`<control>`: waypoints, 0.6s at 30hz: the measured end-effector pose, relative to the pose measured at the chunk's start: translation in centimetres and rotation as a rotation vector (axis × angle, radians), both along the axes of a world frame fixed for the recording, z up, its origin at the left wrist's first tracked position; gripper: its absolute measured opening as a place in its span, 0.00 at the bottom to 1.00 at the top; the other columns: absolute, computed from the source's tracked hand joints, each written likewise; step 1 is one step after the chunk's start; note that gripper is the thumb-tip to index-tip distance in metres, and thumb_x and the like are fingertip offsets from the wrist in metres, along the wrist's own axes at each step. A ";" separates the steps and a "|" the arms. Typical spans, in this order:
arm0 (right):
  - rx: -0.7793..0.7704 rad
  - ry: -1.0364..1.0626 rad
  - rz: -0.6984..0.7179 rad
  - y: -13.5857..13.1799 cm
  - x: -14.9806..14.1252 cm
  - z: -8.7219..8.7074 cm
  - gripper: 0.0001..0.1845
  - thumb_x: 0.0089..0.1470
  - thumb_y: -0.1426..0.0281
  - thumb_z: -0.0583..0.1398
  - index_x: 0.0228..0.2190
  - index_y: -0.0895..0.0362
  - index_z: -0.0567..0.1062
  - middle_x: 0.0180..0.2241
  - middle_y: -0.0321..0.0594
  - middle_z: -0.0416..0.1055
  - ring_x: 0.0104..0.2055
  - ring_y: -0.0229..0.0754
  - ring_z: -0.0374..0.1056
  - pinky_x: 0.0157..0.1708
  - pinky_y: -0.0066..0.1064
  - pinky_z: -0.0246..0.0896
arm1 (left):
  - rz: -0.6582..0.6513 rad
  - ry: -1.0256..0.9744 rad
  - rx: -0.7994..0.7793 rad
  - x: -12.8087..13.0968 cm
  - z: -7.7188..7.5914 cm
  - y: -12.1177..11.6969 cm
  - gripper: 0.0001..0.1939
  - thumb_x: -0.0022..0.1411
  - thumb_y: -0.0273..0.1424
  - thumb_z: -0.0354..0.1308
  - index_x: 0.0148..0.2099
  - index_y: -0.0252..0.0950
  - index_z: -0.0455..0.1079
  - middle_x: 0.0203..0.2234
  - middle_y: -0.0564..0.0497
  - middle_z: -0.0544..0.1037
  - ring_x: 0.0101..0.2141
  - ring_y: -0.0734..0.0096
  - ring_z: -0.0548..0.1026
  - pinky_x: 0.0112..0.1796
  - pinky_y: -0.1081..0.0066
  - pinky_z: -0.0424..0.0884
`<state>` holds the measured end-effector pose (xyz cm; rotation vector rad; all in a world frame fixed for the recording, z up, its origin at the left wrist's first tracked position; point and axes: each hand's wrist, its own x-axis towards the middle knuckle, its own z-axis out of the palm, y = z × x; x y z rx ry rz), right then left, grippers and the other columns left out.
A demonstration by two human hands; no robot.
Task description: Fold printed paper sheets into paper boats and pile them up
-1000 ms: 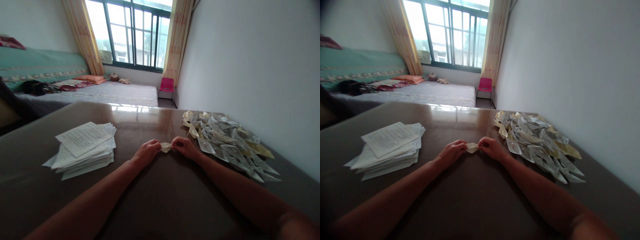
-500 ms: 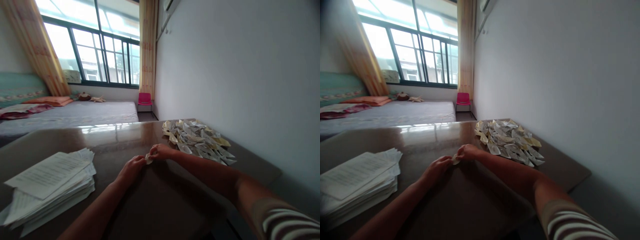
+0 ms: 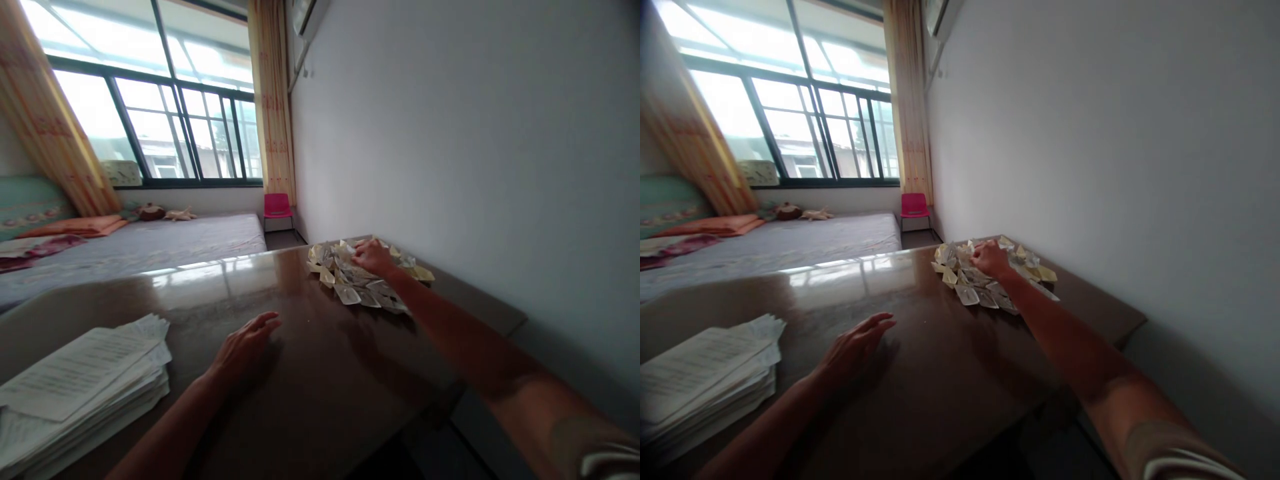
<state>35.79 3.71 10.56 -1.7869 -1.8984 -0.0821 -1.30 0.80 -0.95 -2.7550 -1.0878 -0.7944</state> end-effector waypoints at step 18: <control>0.160 -0.219 0.813 -4.0 -10.5 -8.8 0.12 0.58 0.70 0.55 0.39 0.51 0.78 0.47 0.39 0.75 0.49 0.47 0.66 0.47 0.41 0.63 | 0.769 0.213 -0.312 -9.2 7.2 -2.4 0.17 0.65 0.36 0.55 0.54 0.34 0.65 0.49 0.44 0.70 0.45 0.63 0.72 0.44 0.57 0.72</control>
